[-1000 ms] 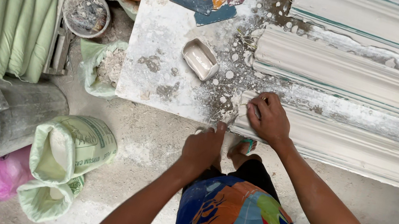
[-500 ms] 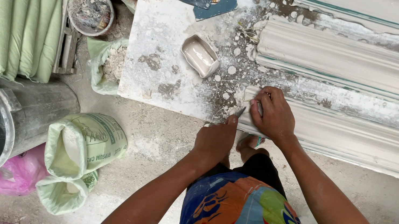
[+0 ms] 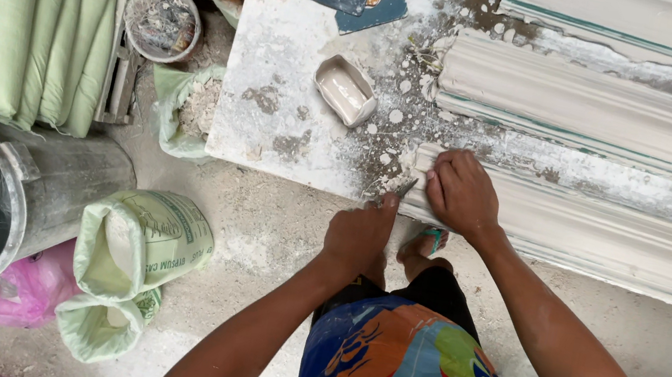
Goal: The person uses a trowel to scoop a white plaster-like substance and applies it to the grooves of long, white, decorative molding pieces. They repeatedly smooth the substance along the length of the moldings, which are stacked on a workbench.
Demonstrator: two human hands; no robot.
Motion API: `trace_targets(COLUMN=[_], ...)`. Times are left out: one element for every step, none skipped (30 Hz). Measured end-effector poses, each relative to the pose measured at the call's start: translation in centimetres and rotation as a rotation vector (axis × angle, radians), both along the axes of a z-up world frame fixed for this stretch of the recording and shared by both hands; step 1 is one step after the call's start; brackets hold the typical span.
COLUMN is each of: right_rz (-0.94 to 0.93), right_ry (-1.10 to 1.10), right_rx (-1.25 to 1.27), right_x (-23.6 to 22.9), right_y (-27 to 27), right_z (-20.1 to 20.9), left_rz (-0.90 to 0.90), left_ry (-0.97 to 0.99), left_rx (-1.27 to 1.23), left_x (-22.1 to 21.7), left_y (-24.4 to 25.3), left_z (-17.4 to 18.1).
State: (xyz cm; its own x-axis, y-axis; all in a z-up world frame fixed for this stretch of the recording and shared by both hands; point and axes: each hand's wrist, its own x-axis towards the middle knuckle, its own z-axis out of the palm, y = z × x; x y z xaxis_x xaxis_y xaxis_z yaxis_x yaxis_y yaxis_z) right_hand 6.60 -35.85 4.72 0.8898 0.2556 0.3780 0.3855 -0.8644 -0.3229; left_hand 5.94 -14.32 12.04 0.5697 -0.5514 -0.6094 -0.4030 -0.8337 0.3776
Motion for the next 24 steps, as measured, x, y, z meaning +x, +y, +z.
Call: trace_targets(right_rz=[-0.002,-0.042,-0.082,-0.083,-0.079,-0.077,-0.078,-0.053,-0.027,-0.029,-0.029,-0.027,-0.027,-0.029,-0.032,-0.028,-0.025,-0.024,-0.022,-0.018,-0.014,-0.016,-0.007,0.005], right_ry=[-0.001,0.005,0.012,0.014,0.022,0.030,0.032,0.007,-0.018,-0.020,-0.029,-0.035,-0.035,-0.027,-0.020,-0.018,-0.010,-0.006,-0.007,-0.011,-0.015,-0.012,-0.019,-0.030], right_rx=[0.000,0.014,0.028,0.029,0.048,0.070,0.073,0.130,0.188,0.187,0.192,0.196,0.193,0.214,0.234,0.234,0.247,0.255,0.250,0.270,0.290,0.291,0.283,0.273], right_x=[-0.1,-0.4,-0.7,-0.8,-0.9,-1.0,-0.8,-0.7,-0.7,-0.6,-0.5,-0.5,-0.4,-0.4,-0.4,-0.5,-0.6,-0.6,-0.5,-0.3,-0.2,-0.2,-0.2,0.1], right_y=[-0.4,-0.8,-1.2,-1.3,-1.4,-1.3,-1.1,-1.0,-0.9,-0.8,-0.7,-0.6,-0.6,-0.5,-0.3,-0.2,-0.2,-0.3,-0.5,-0.3,-0.2,-0.2,-0.2,-0.5], right_z=[-0.9,-1.8,-2.6,-2.7,-2.8,-2.9,-2.7,-2.5,-2.3,-2.0,-1.6,-1.2,-0.9,-0.6,-0.3,-0.3,-0.2,-0.1,0.0,0.1,0.1,0.2,0.2,0.2], left_rz=[-0.002,0.008,0.018,0.017,0.014,0.011,0.009,0.018,0.028,0.026,0.062,0.100,0.100,0.176,0.252,0.256,0.311,0.363,0.364,0.197,0.030,0.030,-0.038,-0.102], left_ry=[-0.001,0.007,0.016,0.017,0.041,0.065,0.067,0.096,0.126,0.124,0.179,0.237,0.238,0.308,0.378,0.379,0.411,0.441,0.440,0.409,0.375,0.379,0.372,0.360], left_rx=[0.000,0.004,0.008,0.008,0.004,0.003,0.006,0.012,0.019,0.018,0.015,0.010,0.008,-0.005,-0.018,-0.018,0.052,0.117,0.111,0.074,0.037,0.039,-0.016,-0.073], left_x=[0.1,0.2,0.2,0.4,0.5,0.7,0.9,1.1,1.2,1.7,2.2,2.6,3.4,4.1,4.8,5.4,5.9,6.6,7.1,7.5,7.9,8.6,9.2,10.1], left_y=[-0.1,-0.2,-0.3,-0.3,-0.3,-0.2,-0.2,-0.4,-0.6,-0.9,-1.2,-1.6,-2.1,-2.5,-2.8,-3.6,-4.4,-5.3,-5.2,-4.7,-4.3,-3.7,-3.1,-2.7], left_z=[0.3,0.6,0.8,0.9,1.0,1.2,1.2,1.2,1.2,1.9,2.6,3.3,4.0,4.8,5.6,5.4,5.2,5.1,3.3,1.5,-0.3,0.3,0.8,1.2])
